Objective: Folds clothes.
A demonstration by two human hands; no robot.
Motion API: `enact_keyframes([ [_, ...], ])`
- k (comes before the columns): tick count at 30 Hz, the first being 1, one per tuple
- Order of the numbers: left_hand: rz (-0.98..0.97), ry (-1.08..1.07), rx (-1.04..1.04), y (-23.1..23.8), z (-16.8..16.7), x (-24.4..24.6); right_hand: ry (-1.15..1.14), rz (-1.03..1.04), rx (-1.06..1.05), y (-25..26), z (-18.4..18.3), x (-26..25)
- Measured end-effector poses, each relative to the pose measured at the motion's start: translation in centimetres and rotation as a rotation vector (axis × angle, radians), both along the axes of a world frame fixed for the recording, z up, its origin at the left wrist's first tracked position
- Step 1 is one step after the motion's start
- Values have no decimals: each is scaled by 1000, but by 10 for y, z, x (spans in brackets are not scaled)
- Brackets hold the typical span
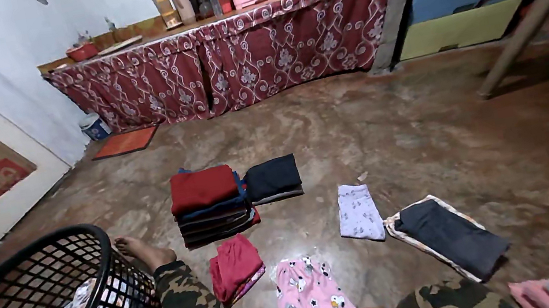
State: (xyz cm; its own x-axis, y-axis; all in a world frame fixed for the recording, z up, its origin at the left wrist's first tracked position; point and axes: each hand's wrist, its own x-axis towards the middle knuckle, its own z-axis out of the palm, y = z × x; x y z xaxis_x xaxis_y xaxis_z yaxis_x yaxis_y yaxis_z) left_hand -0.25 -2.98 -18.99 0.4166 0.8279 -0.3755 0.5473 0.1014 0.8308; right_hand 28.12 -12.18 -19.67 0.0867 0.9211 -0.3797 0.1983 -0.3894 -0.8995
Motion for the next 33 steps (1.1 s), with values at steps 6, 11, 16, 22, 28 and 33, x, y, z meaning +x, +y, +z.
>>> enact_keyframes([
  [6,287,-268,326,-19,81,1,143,-198,402,-10,59,13],
  [11,260,-467,667,-29,153,1,-10,-190,834,-15,130,17],
  [16,191,-299,997,-26,184,-2,-171,-214,1010,-14,167,16],
  [22,175,11,1157,20,169,17,-442,-359,1034,38,149,16],
  [28,178,-103,1264,52,179,27,-592,-393,1102,61,170,22],
  [33,48,-169,1047,41,137,11,-609,-187,961,44,139,27],
])
